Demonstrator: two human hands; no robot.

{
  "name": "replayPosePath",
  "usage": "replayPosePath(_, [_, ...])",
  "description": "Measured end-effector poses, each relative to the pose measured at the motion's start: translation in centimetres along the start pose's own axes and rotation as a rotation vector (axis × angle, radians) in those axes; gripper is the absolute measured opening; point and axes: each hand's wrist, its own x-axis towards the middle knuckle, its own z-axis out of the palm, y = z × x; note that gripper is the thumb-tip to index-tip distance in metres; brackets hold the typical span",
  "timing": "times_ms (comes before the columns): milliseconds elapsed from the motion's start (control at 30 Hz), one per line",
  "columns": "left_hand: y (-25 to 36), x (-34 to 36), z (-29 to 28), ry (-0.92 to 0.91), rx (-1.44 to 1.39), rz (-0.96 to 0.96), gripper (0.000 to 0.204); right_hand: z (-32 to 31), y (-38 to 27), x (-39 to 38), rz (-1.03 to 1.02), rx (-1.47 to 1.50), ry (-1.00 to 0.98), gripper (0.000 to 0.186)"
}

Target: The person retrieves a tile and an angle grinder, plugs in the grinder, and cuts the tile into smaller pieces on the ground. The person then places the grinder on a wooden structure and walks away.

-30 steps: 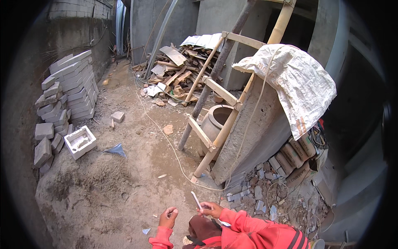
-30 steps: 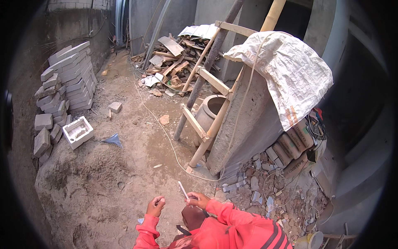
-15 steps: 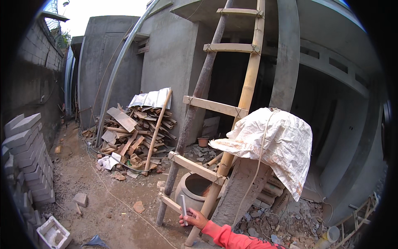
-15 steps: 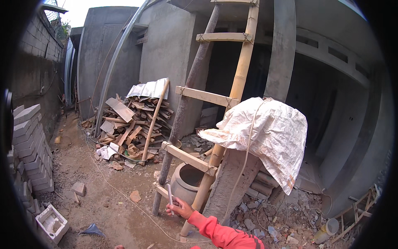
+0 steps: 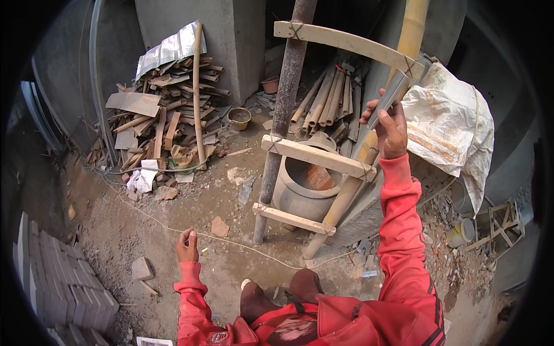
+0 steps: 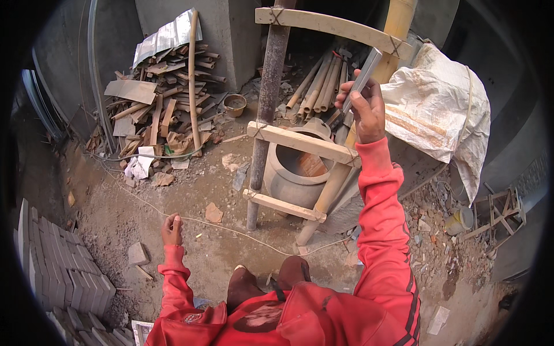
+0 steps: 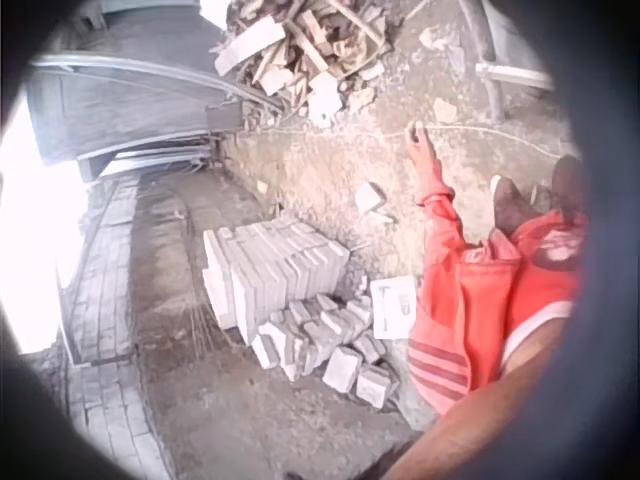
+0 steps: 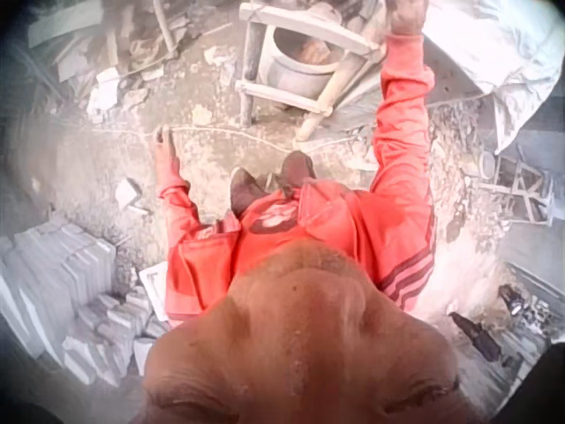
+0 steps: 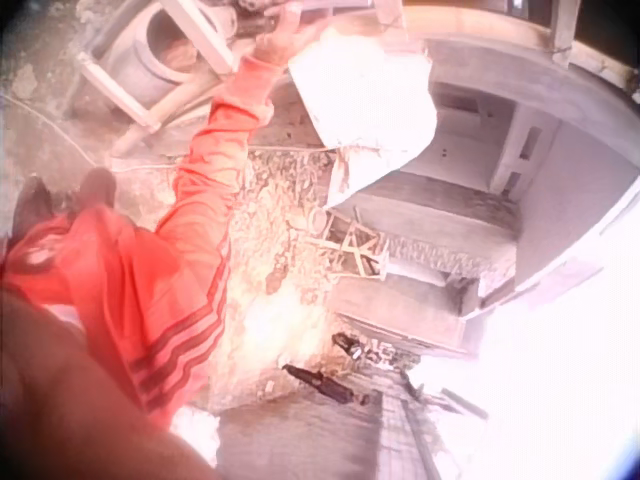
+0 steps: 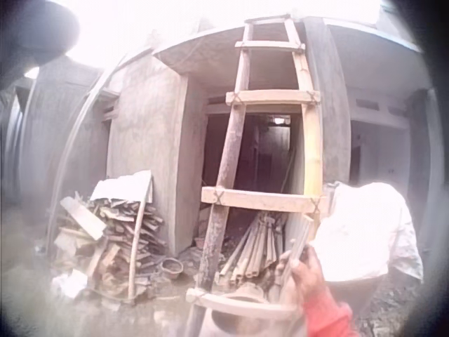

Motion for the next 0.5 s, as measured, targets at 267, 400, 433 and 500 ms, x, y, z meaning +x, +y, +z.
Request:
replayPosePath(267, [39.3, 25.2, 19.5, -0.416, -0.128, 0.715, 0.041, -1.9, -7.2, 23.0, -0.293, -0.290, 0.255, 0.052])
replayPosePath(400, [54.0, 29.9, 31.7, -0.424, -0.076, 1.054, 0.055, -6.9, -10.2, 32.2, -0.378, -0.758, 0.433, 0.059])
replayPosePath(433, [56.4, 31.4, 34.0, -0.422, -0.092, 1.061, 0.060, -8.0, -10.0, 34.0, -0.385, -0.868, 0.442, 0.058])
replayPosePath(500, [59.7, 34.2, 40.3, -0.442, -0.125, 1.070, 0.070, -11.5, -9.4, 37.1, -0.397, -1.020, 0.427, 0.058])
